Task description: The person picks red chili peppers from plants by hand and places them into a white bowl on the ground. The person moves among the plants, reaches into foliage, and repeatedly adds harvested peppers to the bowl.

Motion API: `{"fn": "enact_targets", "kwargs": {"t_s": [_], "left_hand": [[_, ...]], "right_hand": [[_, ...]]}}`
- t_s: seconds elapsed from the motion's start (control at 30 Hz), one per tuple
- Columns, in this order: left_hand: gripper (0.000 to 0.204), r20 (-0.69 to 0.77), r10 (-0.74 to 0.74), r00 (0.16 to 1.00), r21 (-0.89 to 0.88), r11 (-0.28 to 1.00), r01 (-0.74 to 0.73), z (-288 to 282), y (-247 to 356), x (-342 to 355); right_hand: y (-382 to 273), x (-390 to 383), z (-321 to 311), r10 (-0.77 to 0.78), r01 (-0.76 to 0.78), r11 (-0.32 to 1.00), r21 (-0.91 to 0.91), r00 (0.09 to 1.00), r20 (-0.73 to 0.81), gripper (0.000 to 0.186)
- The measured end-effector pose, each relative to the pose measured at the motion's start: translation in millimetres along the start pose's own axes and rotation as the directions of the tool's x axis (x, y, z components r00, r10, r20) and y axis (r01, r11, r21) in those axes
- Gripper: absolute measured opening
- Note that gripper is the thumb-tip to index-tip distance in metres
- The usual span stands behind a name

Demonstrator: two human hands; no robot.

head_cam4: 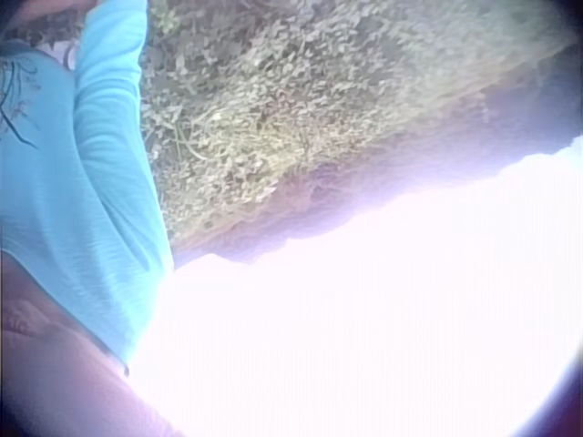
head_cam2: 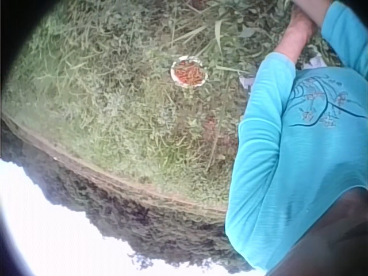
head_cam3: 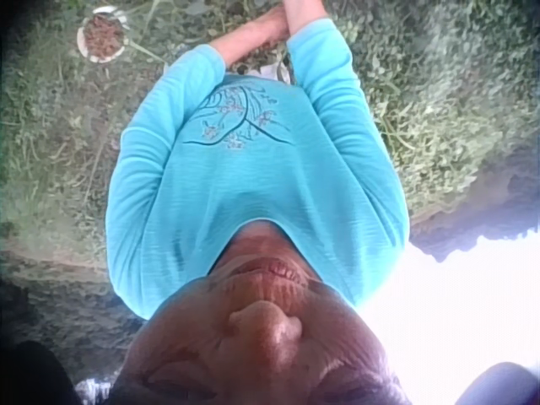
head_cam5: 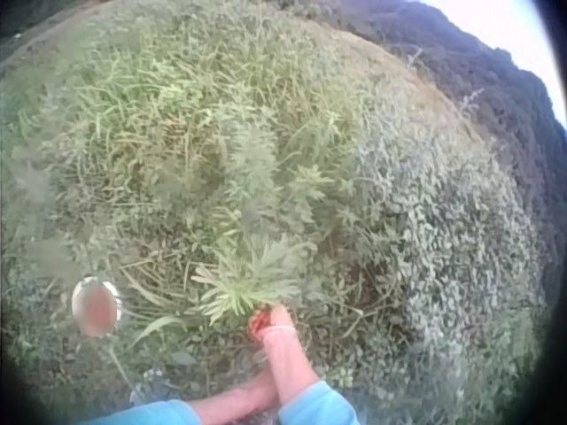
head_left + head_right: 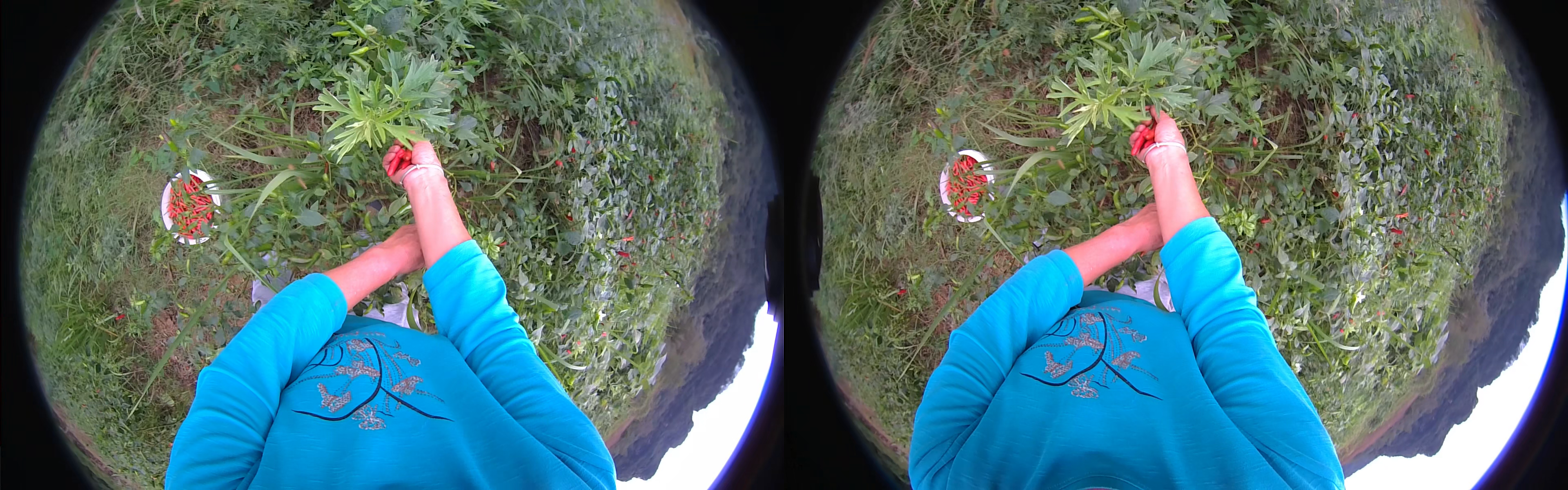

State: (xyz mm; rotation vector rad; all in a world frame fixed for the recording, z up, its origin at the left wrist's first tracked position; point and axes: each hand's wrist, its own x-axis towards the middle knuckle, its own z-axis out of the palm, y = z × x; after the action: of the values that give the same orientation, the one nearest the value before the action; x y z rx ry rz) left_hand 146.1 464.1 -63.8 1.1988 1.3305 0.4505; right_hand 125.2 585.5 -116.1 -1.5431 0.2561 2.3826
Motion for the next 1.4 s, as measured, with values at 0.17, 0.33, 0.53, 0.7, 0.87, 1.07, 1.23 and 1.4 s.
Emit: {"fn": "enact_targets", "kwargs": {"t_s": [0.17, 0.33, 0.53, 0.7, 0.87, 1.07, 1.23, 1.4], "left_hand": [[0.025, -0.107, 0.179, 0.978, 0.193, 0.969, -0.156, -1, -4, 1], [0.02, -0.065, 0.181, 0.981, 0.255, 0.954, -0.159, -10, 4, 2], [0.017, 0.048, 0.113, 0.992, 0.384, 0.915, -0.122, -16, 16, -6], [0.042, 0.059, 0.185, 0.981, 0.33, 0.924, -0.194, -14, 13, -6], [0.044, -0.164, 0.308, 0.937, 0.434, 0.876, -0.211, -24, 17, -19], [0.02, -0.435, 0.063, 0.898, -0.144, 0.98, -0.139, -67, 31, -64], [0.044, -0.713, -0.006, 0.701, -0.427, 0.797, -0.427, -108, 33, -110], [0.029, -0.746, -0.001, 0.666, -0.349, 0.852, -0.391, -139, 29, -143]], "right_hand": [[-5, -13, 0, -0.143, 0.144, 0.981, -0.132, 0.99, 0.014, 0.023], [-4, -45, -2, -0.298, 0.276, 0.921, -0.275, 0.954, -0.04, 0.023], [7, -102, -13, -0.555, 0.378, 0.739, -0.558, 0.811, -0.185, 0.009], [2, -145, -4, -0.433, 0.406, 0.654, -0.638, 0.893, 0.124, 0.005], [13, -170, 12, -0.455, 0.514, 0.569, -0.642, 0.847, 0.275, 0.014], [20, -200, 34, -0.361, 0.623, 0.486, -0.613, 0.782, 0.508, 0.016], [38, -209, 55, -0.334, 0.585, 0.295, -0.755, 0.804, 0.493, 0.014], [61, -209, 71, -0.122, 0.518, 0.183, -0.836, 0.855, 0.503, 0.014]]}}
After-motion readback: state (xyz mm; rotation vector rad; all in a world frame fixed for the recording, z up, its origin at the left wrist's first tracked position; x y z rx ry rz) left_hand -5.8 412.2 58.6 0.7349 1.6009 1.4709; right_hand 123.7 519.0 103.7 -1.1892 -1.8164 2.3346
